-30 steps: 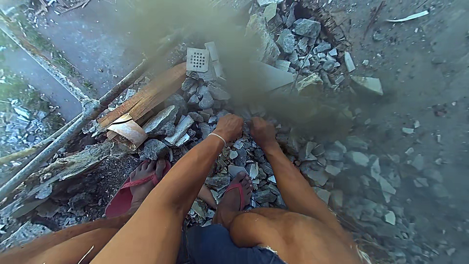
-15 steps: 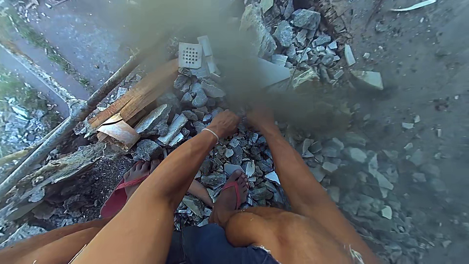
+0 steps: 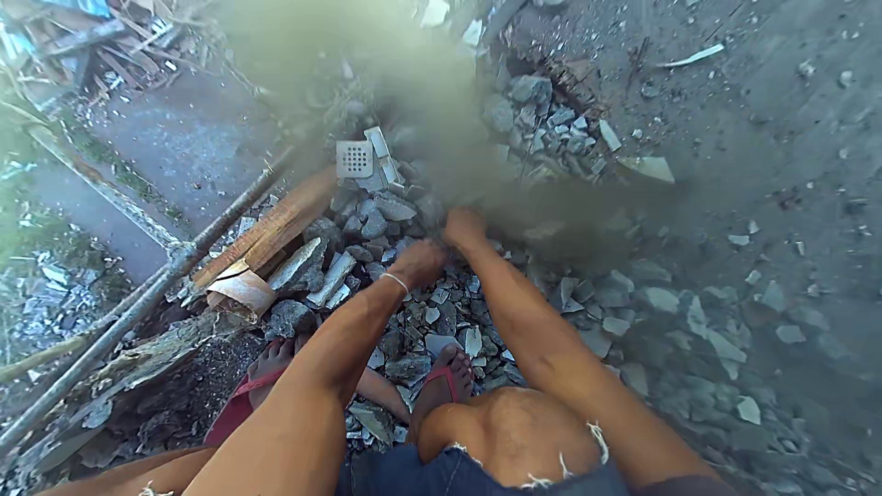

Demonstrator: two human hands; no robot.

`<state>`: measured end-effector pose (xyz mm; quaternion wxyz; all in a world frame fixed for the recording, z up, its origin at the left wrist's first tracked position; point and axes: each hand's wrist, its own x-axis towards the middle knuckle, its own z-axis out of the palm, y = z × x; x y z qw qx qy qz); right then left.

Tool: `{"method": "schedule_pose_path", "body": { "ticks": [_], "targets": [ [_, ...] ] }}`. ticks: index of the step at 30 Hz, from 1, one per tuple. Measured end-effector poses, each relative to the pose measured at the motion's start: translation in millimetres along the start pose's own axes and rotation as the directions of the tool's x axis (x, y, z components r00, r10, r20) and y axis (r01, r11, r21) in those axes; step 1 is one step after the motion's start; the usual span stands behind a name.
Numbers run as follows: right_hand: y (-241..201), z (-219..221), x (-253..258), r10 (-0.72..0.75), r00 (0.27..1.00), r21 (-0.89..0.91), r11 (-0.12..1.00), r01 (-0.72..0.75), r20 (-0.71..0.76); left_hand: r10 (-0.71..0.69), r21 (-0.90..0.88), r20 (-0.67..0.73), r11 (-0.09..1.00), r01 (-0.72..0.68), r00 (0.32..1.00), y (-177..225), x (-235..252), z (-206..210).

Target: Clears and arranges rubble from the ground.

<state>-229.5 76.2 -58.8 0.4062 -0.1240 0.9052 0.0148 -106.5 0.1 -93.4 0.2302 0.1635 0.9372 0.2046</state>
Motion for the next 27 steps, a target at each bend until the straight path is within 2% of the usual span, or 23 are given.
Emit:
{"method": "schedule_pose_path", "body": {
  "ticks": [2,4,5,7,9,11,13,15,16,17,20,23,27],
  "targets": [
    [1.8,0.8,1.7,-0.003,1.0,0.004,1.0,0.003,0.022,0.12,-0.047,0.035,0.992,-0.119,0.992,35.3,0.6,20.3],
    [19.1,2.5,11.9,-0.084,0.994,0.072,0.994,0.079,0.064,0.119,-0.109,0.023,0.987,-0.116,0.993,70.3,-3.6,45.8],
    [32.5,0.6,18.7,-0.134,0.99,0.143,0.981,0.127,0.042,0.116,-0.11,0.015,0.987,-0.114,0.993,76.7,-6.6,50.6],
    [63.7,5.1,10.5,-0.142,0.985,0.31,0.936,0.165,-0.095,0.123,-0.128,0.055,0.985,-0.115,0.991,81.2,-24.5,57.2],
    [88.9,20.5,-16.9,-0.032,0.967,0.487,0.859,0.156,-0.253,0.11,-0.12,0.2,0.989,-0.087,0.974,75.7,-45.6,57.9],
    [111.5,43.5,-43.0,0.07,0.93,0.597,0.783,0.174,-0.362,0.062,-0.056,0.4,0.998,-0.043,0.914,73.6,-60.6,43.8],
    [131.6,67.1,-61.3,0.125,0.933,0.684,0.713,0.153,-0.338,0.017,0.009,0.618,1.0,-0.028,0.786,78.8,-70.9,23.3],
    [145.9,89.8,-75.1,0.154,0.95,0.731,0.675,0.1,-0.271,0.006,0.019,0.727,0.999,-0.029,0.686,83.2,-74.8,5.0],
    [150.5,101.9,-80.4,0.162,0.955,0.738,0.671,0.078,-0.248,0.019,0.009,0.736,0.999,-0.037,0.677,83.8,-75.0,-4.8],
    [153.3,112.5,-86.1,0.164,0.959,0.736,0.675,0.063,-0.232,0.029,0.001,0.719,0.999,-0.043,0.694,83.8,-74.0,-15.1],
    [153.3,130.6,-96.9,0.134,0.968,0.715,0.696,0.061,-0.213,0.013,0.019,0.597,0.999,-0.03,0.802,74.2,-66.4,-39.2],
    [145.3,132.9,-97.4,0.038,0.984,0.679,0.728,0.09,-0.171,-0.034,0.047,0.581,0.999,0.008,0.813,57.8,-63.7,-61.4],
    [136.0,116.7,-88.7,0.016,0.999,0.644,0.765,0.011,-0.035,-0.109,0.145,0.55,0.989,0.033,0.828,33.9,-75.6,-89.5]
  ]
}}
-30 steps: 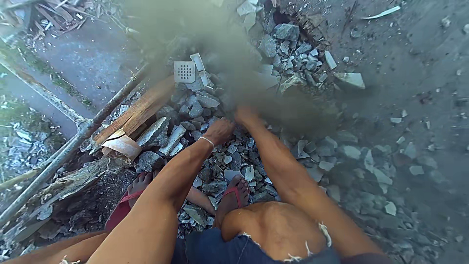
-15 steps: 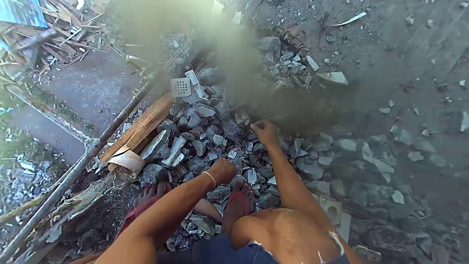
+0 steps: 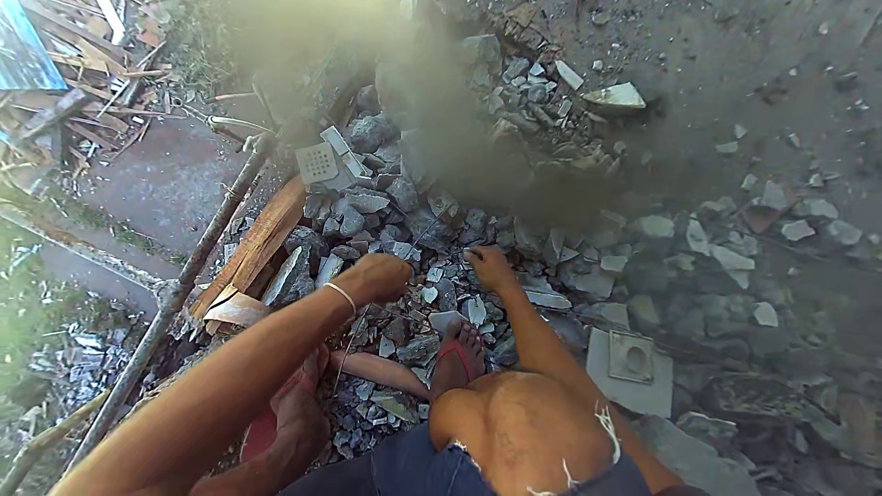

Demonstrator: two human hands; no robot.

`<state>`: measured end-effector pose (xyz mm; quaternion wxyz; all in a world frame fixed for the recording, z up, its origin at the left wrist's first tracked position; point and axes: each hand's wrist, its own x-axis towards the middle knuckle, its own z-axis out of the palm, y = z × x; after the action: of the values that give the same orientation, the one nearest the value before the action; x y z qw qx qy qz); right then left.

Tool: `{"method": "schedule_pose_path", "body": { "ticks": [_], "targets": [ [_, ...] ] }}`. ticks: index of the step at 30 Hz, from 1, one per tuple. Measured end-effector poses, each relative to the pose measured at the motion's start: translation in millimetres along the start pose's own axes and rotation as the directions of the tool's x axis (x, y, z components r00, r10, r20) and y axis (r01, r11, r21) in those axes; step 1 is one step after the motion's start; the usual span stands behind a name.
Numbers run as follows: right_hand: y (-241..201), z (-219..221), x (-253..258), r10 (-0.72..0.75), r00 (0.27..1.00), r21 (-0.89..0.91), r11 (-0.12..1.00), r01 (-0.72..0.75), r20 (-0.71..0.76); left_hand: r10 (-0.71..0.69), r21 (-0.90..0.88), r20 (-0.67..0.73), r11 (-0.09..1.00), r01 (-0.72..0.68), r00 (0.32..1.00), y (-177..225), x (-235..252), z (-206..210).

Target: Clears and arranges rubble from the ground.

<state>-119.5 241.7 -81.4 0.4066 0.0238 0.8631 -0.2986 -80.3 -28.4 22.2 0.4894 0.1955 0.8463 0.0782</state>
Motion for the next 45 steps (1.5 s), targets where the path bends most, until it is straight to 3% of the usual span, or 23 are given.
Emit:
{"method": "schedule_pose_path", "body": {
  "ticks": [3,7,11,15,19,21,23,25,29,33,37,40,45],
  "targets": [
    [3.5,2.6,13.6,0.027,0.997,-0.022,0.999,-0.026,0.079,-0.083,0.091,-0.011,0.992,0.083,0.997,-22.6,-23.4,-16.6],
    [8.8,14.2,23.4,-0.056,0.986,-0.045,0.997,0.064,0.159,-0.19,0.164,-0.046,0.967,0.195,0.981,-61.5,-53.5,-43.3],
    [11.9,24.8,15.5,-0.069,0.997,-0.065,0.995,0.072,0.045,-0.256,0.259,-0.06,0.929,0.263,0.965,-77.8,-94.1,-65.4],
    [8.6,33.3,0.9,-0.065,0.998,-0.319,0.946,0.053,-0.028,-0.313,0.275,-0.11,0.903,0.331,0.943,-94.5,-138.8,-60.5],
    [17.6,41.5,-19.9,-0.265,0.942,-0.45,0.881,0.15,-0.205,-0.316,0.253,-0.136,0.905,0.341,0.939,-109.6,-176.9,-38.5],
    [21.5,43.0,-29.8,-0.334,0.894,-0.342,0.912,0.226,-0.299,-0.328,0.212,-0.127,0.913,0.349,0.936,-112.1,-189.9,-30.5],
    [20.6,36.7,-37.6,-0.262,0.921,-0.168,0.961,0.22,-0.289,-0.353,0.166,-0.107,0.916,0.367,0.93,-113.2,-196.2,-26.6],
    [19.5,30.1,-39.0,-0.201,0.953,-0.109,0.978,0.18,-0.228,-0.388,0.093,-0.122,0.912,0.4,0.913,-114.6,-198.1,-24.4],
    [12.7,20.9,-31.8,-0.173,0.968,-0.101,0.983,0.156,-0.184,-0.451,-0.03,-0.175,0.891,0.454,0.875,-124.3,-181.4,-24.3],
    [2.1,22.5,-29.1,-0.182,0.975,-0.137,0.977,0.165,-0.124,-0.576,-0.301,-0.277,0.812,0.5,0.769,-120.9,-136.1,-18.8],
    [-11.2,27.0,-41.9,-0.229,0.973,-0.189,0.957,0.221,-0.017,-0.606,-0.609,-0.468,0.749,0.262,0.644,-132.8,-72.5,1.6],
    [-14.5,20.7,-63.7,-0.265,0.961,-0.242,0.931,0.275,0.073,-0.668,-0.734,-0.346,0.63,0.254,0.659,-143.8,-22.9,23.1],
    [0.1,-22.5,-97.8,-0.268,0.961,-0.289,0.916,0.278,0.073,-0.627,-0.648,-0.36,0.701,0.299,0.69,-144.9,0.5,29.2]
  ]
}}
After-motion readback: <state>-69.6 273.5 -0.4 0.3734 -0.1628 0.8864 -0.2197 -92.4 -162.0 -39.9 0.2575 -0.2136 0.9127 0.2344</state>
